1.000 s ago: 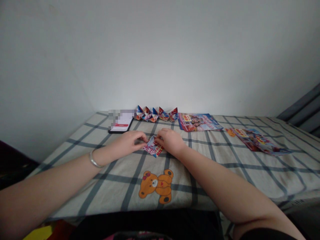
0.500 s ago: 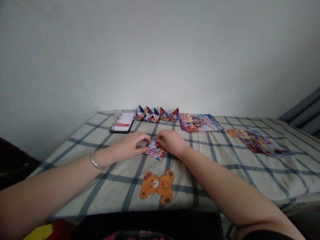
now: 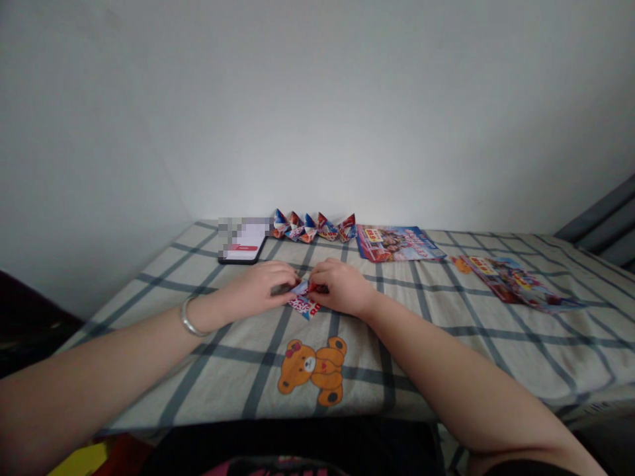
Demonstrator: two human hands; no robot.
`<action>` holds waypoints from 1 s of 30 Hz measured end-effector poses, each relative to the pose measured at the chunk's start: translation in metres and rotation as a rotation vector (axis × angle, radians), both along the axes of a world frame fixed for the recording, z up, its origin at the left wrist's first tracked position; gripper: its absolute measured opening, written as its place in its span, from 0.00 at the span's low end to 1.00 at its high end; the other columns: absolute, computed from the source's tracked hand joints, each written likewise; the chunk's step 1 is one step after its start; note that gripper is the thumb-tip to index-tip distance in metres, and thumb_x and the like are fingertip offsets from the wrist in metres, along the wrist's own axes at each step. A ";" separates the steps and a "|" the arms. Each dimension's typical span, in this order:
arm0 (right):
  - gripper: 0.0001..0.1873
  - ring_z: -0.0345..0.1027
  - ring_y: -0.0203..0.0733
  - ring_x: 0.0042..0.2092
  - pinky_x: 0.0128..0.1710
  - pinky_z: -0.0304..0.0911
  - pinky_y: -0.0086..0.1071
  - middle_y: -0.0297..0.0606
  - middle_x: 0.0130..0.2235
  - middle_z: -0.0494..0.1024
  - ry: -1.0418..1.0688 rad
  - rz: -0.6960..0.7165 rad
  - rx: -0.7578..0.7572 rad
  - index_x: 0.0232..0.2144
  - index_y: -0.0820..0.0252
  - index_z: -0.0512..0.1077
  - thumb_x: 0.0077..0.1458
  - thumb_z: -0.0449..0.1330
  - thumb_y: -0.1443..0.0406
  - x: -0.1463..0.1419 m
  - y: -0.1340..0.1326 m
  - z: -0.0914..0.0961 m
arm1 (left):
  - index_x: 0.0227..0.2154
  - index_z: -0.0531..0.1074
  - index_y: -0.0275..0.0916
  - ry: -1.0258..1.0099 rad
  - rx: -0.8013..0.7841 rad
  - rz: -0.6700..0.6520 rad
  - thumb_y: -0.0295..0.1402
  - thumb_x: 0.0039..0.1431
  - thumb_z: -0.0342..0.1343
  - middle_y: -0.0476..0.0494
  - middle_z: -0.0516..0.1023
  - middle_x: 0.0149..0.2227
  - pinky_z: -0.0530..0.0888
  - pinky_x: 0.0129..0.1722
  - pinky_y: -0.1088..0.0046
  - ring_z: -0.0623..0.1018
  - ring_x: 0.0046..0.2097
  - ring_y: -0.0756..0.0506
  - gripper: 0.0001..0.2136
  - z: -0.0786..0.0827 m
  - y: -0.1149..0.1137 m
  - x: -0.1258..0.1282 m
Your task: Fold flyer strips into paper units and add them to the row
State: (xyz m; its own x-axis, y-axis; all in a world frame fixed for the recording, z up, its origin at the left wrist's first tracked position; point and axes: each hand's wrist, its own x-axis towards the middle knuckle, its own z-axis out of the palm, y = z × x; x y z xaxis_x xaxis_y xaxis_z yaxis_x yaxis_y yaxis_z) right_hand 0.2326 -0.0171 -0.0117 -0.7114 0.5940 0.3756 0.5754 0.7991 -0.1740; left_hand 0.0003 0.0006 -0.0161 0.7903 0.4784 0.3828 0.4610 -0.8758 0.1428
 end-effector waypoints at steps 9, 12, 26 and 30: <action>0.05 0.67 0.42 0.37 0.38 0.59 0.32 0.38 0.30 0.77 -0.097 -0.118 0.070 0.29 0.60 0.73 0.57 0.61 0.66 -0.006 -0.006 0.004 | 0.28 0.72 0.37 0.059 0.113 0.011 0.34 0.63 0.55 0.44 0.78 0.35 0.72 0.47 0.64 0.77 0.44 0.43 0.09 0.001 -0.003 0.001; 0.04 0.67 0.42 0.37 0.37 0.58 0.32 0.38 0.30 0.76 -0.105 -0.159 0.060 0.30 0.60 0.73 0.56 0.62 0.65 -0.006 -0.007 0.004 | 0.28 0.72 0.37 0.047 0.093 0.021 0.33 0.64 0.54 0.44 0.77 0.35 0.72 0.47 0.64 0.77 0.44 0.44 0.09 -0.001 -0.003 0.002; 0.05 0.66 0.38 0.35 0.37 0.60 0.30 0.38 0.32 0.74 0.019 -0.066 -0.188 0.29 0.63 0.76 0.57 0.63 0.67 -0.001 0.003 0.004 | 0.27 0.70 0.38 -0.066 -0.084 -0.019 0.33 0.63 0.55 0.46 0.77 0.38 0.71 0.46 0.67 0.75 0.44 0.45 0.09 -0.003 -0.001 0.001; 0.05 0.66 0.36 0.32 0.32 0.56 0.29 0.34 0.29 0.76 -0.014 -0.160 -0.348 0.31 0.59 0.79 0.55 0.64 0.64 0.006 0.003 0.009 | 0.26 0.70 0.38 -0.110 -0.113 -0.001 0.33 0.60 0.58 0.46 0.78 0.44 0.70 0.49 0.64 0.75 0.48 0.44 0.09 -0.005 0.001 0.000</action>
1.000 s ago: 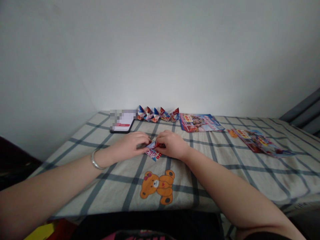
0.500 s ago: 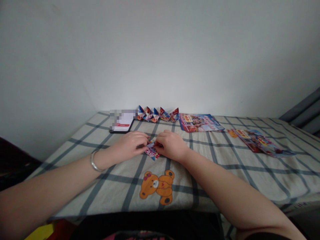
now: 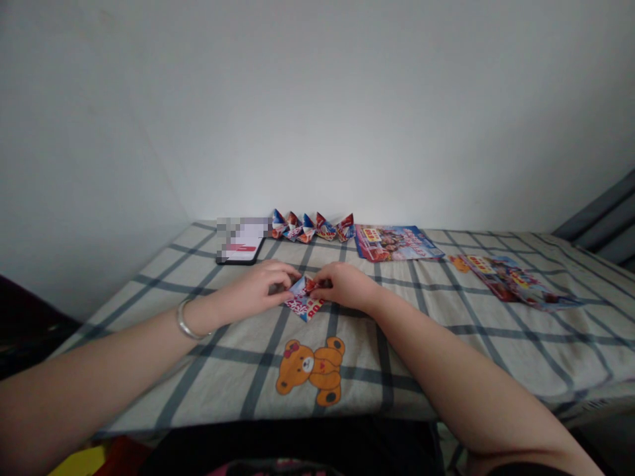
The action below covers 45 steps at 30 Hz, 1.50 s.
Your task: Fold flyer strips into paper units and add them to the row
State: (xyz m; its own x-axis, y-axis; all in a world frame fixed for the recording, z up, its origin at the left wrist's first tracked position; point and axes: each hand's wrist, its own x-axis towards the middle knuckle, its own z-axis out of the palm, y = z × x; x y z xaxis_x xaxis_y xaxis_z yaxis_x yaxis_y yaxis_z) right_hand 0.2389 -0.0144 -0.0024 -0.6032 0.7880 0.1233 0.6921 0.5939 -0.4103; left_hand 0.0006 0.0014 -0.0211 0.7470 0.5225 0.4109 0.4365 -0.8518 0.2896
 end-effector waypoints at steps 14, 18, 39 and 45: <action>0.09 0.65 0.37 0.29 0.28 0.51 0.31 0.37 0.30 0.79 -0.264 -0.096 0.016 0.30 0.57 0.78 0.57 0.60 0.61 0.009 -0.001 0.009 | 0.24 0.70 0.39 -0.014 -0.028 0.007 0.33 0.60 0.57 0.47 0.78 0.37 0.69 0.46 0.64 0.75 0.44 0.45 0.09 -0.002 0.004 0.001; 0.10 0.65 0.36 0.28 0.26 0.51 0.30 0.34 0.28 0.77 -0.157 -0.185 -0.014 0.31 0.57 0.76 0.57 0.61 0.58 0.007 -0.001 0.006 | 0.24 0.69 0.39 0.000 -0.056 0.008 0.33 0.60 0.56 0.48 0.77 0.34 0.69 0.46 0.65 0.75 0.43 0.44 0.09 -0.002 0.006 0.000; 0.07 0.64 0.36 0.32 0.34 0.55 0.29 0.34 0.30 0.77 0.085 -0.206 0.100 0.25 0.59 0.76 0.55 0.63 0.65 -0.012 0.013 -0.013 | 0.49 0.68 0.40 -0.091 -0.166 0.098 0.33 0.60 0.55 0.43 0.77 0.45 0.72 0.51 0.63 0.76 0.48 0.44 0.15 -0.010 0.009 0.002; 0.06 0.64 0.35 0.31 0.33 0.54 0.28 0.34 0.29 0.75 0.131 -0.210 0.092 0.26 0.60 0.75 0.54 0.64 0.66 -0.012 0.014 -0.017 | 0.53 0.68 0.39 0.022 0.038 0.040 0.32 0.64 0.51 0.40 0.71 0.55 0.66 0.59 0.62 0.69 0.57 0.43 0.16 -0.012 0.010 0.003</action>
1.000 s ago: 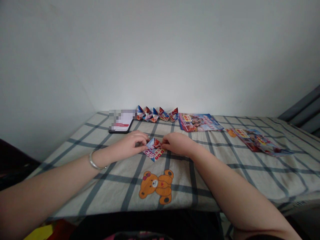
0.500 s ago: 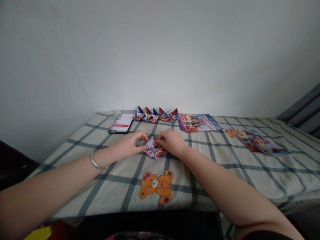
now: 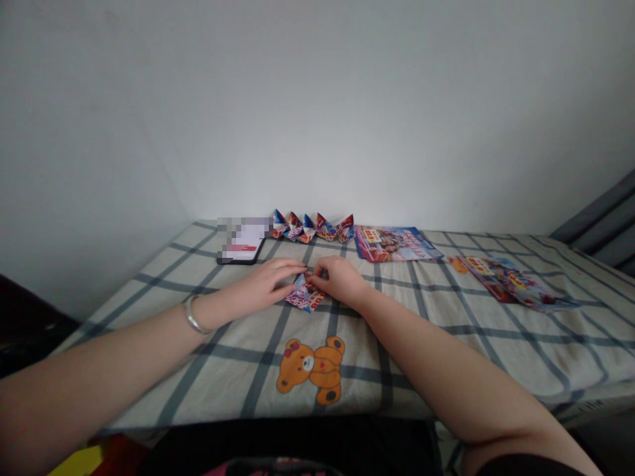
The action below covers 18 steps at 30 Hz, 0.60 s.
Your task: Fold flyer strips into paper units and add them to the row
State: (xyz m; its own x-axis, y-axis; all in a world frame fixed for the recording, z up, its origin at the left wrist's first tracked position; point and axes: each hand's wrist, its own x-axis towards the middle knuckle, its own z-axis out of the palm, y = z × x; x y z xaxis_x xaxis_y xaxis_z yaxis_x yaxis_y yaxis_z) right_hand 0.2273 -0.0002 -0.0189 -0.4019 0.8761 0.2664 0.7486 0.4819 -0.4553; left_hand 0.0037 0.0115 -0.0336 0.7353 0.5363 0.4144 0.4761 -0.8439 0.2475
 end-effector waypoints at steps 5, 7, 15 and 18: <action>0.06 0.65 0.36 0.34 0.36 0.56 0.29 0.35 0.31 0.75 -0.027 0.003 0.039 0.26 0.61 0.74 0.55 0.63 0.66 -0.001 -0.001 -0.001 | 0.53 0.70 0.37 0.111 0.051 0.039 0.30 0.64 0.49 0.39 0.72 0.55 0.65 0.60 0.61 0.69 0.57 0.41 0.16 0.002 -0.001 0.003; 0.06 0.66 0.38 0.36 0.38 0.58 0.30 0.37 0.33 0.74 -0.028 0.018 0.081 0.26 0.61 0.73 0.55 0.63 0.66 -0.001 -0.001 -0.002 | 0.53 0.70 0.36 0.115 0.060 0.044 0.31 0.64 0.49 0.38 0.72 0.55 0.65 0.60 0.61 0.69 0.57 0.41 0.16 0.003 -0.002 0.004; 0.07 0.67 0.39 0.38 0.40 0.60 0.31 0.38 0.34 0.73 -0.064 -0.021 0.047 0.27 0.60 0.73 0.57 0.62 0.64 -0.003 -0.002 -0.001 | 0.51 0.68 0.36 0.071 0.046 0.022 0.34 0.66 0.48 0.37 0.72 0.53 0.66 0.59 0.60 0.70 0.56 0.41 0.14 0.000 0.000 0.003; 0.07 0.67 0.39 0.39 0.40 0.59 0.30 0.38 0.35 0.73 -0.069 -0.022 0.048 0.28 0.60 0.73 0.57 0.62 0.64 -0.004 -0.002 -0.001 | 0.50 0.67 0.36 0.052 0.034 0.039 0.36 0.65 0.49 0.37 0.71 0.52 0.66 0.59 0.59 0.69 0.56 0.41 0.14 0.000 -0.001 0.002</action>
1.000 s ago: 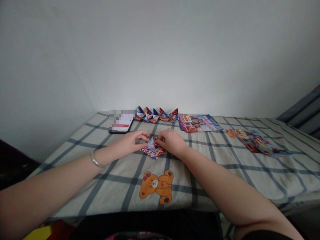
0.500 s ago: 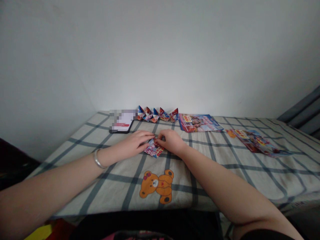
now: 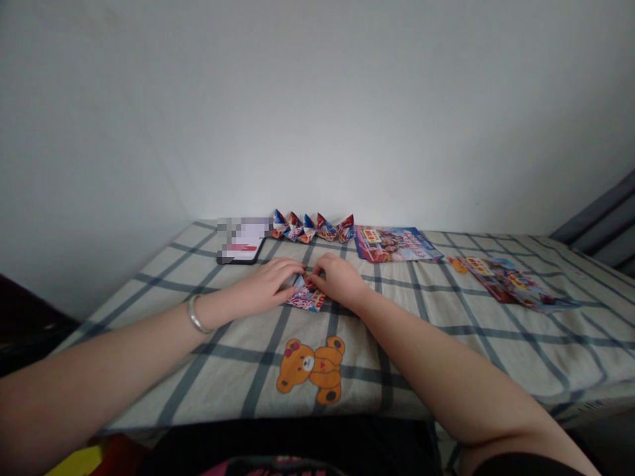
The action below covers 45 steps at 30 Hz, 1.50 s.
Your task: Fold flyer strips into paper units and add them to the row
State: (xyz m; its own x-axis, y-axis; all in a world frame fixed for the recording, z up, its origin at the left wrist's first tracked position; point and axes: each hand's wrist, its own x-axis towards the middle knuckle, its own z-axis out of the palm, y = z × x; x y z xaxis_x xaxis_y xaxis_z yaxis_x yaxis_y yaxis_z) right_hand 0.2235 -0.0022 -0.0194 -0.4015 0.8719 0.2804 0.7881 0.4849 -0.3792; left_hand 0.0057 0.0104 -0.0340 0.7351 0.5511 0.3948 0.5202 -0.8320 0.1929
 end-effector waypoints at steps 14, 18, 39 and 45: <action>0.05 0.67 0.38 0.38 0.40 0.59 0.30 0.37 0.35 0.72 -0.009 0.001 0.018 0.29 0.60 0.73 0.56 0.62 0.65 0.001 0.002 -0.003 | 0.51 0.68 0.37 -0.008 0.120 -0.044 0.36 0.64 0.53 0.39 0.70 0.54 0.63 0.61 0.57 0.66 0.58 0.40 0.14 0.003 -0.004 -0.002; 0.05 0.66 0.38 0.37 0.39 0.60 0.30 0.37 0.35 0.72 -0.006 -0.003 0.028 0.29 0.60 0.72 0.56 0.61 0.66 0.002 0.003 -0.004 | 0.47 0.71 0.39 0.024 0.125 -0.052 0.35 0.63 0.54 0.41 0.74 0.48 0.63 0.60 0.55 0.68 0.57 0.40 0.12 0.006 -0.005 -0.001; 0.11 0.67 0.43 0.42 0.41 0.59 0.34 0.36 0.38 0.80 -0.296 0.285 0.188 0.37 0.55 0.80 0.59 0.57 0.69 0.008 -0.027 0.023 | 0.46 0.72 0.39 0.158 0.122 0.019 0.38 0.64 0.53 0.43 0.75 0.47 0.62 0.58 0.55 0.73 0.50 0.40 0.12 0.010 -0.009 0.002; 0.13 0.67 0.40 0.39 0.38 0.57 0.32 0.35 0.35 0.79 -0.354 0.325 0.208 0.37 0.54 0.80 0.58 0.56 0.72 0.010 -0.023 0.023 | 0.48 0.71 0.40 0.184 0.128 0.019 0.38 0.64 0.53 0.43 0.75 0.48 0.63 0.57 0.56 0.72 0.51 0.41 0.13 0.010 -0.009 0.002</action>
